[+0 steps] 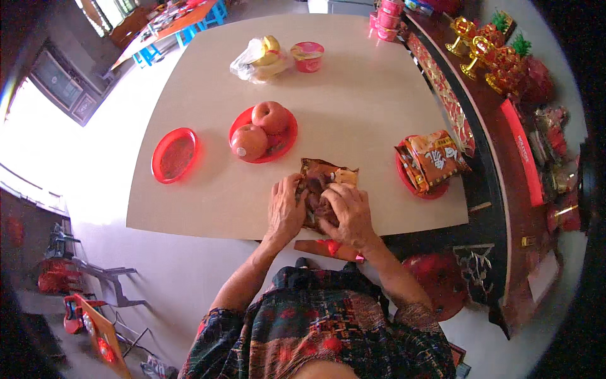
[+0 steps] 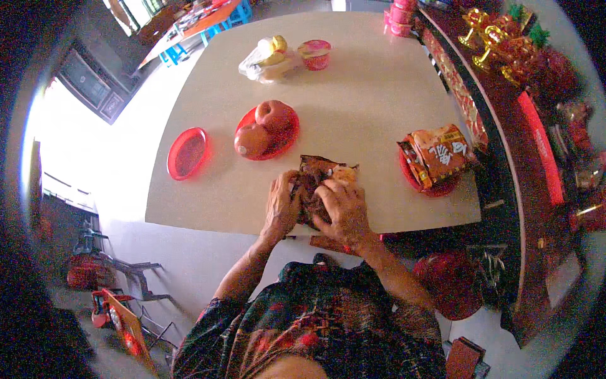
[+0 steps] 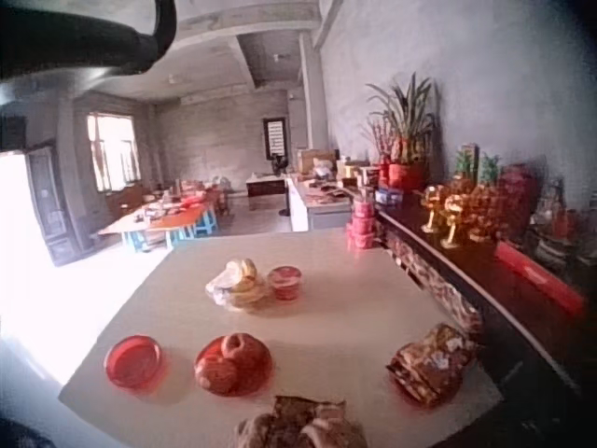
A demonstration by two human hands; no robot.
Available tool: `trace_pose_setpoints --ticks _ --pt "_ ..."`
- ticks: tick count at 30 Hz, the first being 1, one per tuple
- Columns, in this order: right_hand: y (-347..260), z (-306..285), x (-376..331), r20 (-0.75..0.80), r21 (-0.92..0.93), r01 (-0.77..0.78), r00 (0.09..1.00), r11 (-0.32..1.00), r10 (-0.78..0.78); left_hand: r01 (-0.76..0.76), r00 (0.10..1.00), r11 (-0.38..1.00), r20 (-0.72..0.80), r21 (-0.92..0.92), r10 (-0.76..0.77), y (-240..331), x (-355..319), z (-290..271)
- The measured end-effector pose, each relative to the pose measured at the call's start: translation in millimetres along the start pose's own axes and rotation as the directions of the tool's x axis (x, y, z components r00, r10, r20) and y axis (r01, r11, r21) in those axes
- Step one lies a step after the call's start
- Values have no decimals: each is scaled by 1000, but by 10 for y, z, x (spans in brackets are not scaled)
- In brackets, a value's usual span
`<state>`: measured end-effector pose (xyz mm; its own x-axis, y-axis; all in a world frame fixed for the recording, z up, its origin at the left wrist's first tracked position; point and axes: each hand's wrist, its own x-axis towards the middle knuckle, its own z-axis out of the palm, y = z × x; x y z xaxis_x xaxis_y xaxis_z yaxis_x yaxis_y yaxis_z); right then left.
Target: The person clears a table by moving snack packages, apples, and a bag of bananas to the side. They then wipe the table surface with a cloth, moving around the table to clean different sections. Finally, they wipe a plastic lid and a small pink container before placing them on the table.
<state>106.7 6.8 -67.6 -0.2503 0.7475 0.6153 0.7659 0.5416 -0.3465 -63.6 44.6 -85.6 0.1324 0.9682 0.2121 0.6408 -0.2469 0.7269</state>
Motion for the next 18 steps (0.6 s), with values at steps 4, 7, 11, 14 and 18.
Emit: trace_pose_setpoints --ticks 4,7,11,14,18 --pt "357 114 180 -65 -124 -405 914 906 400 -28 999 999 39 30 27 -61 -110 -27" --pt "425 141 293 -47 -81 -354 935 932 351 -100 992 990 89 99 91 -46 -118 -57" --pt "-9 159 336 104 191 24 994 981 -45 -54 988 996 146 76 43 -72 -119 -66" --pt "2 238 458 162 29 0 987 1000 -5 -23 974 1000 226 9 20 -65 -100 -110" --pt "245 414 731 157 -160 -192 963 968 217 -8 972 998 235 67 -8 -43 -98 -102"
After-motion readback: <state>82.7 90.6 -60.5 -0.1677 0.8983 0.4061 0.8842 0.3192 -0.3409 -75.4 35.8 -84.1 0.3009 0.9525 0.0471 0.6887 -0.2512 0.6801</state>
